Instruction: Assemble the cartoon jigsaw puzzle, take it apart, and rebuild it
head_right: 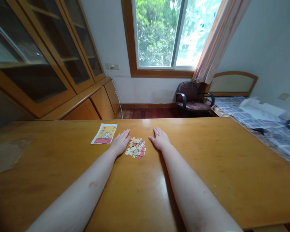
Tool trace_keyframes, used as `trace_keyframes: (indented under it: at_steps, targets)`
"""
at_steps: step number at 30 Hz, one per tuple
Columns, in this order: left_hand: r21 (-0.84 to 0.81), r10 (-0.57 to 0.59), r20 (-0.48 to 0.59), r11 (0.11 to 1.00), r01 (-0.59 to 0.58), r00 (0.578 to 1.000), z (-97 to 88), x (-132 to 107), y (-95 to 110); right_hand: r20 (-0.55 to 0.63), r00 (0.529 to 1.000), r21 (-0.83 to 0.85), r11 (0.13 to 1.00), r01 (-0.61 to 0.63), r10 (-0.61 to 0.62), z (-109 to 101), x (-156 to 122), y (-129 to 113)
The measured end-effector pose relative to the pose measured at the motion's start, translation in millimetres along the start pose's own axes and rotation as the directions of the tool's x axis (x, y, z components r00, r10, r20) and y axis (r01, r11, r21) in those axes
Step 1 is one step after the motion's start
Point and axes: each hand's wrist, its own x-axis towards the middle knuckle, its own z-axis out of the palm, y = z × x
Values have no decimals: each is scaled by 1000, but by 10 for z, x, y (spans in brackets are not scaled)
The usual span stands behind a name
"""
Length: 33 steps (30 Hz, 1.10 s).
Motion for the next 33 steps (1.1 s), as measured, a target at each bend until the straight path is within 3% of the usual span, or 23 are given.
trace_keyframes:
  at_steps: [5,13,19,27,30,33]
  targets:
    - [-27,102,44,994,-101,994,37,-123,111,-29,999,4,999,40,-40,-6,-133,163]
    - [-55,241,69,970,-238,968,116,-96,557,-73,997,40,999,21,-18,-16,-187,145]
    - [-67,246,26,968,-243,969,208,-70,719,-32,996,38,996,83,-82,-52,-160,200]
    - [-81,285,31,956,-281,958,199,-120,740,-73,995,-2,998,66,-66,-5,-146,134]
    - [-221,290,0,933,-283,957,152,-57,600,-62,996,4,998,61,-61,-13,-156,137]
    - [-273,164,-121,943,-192,979,75,47,330,-62,997,56,997,52,-49,-47,-154,173]
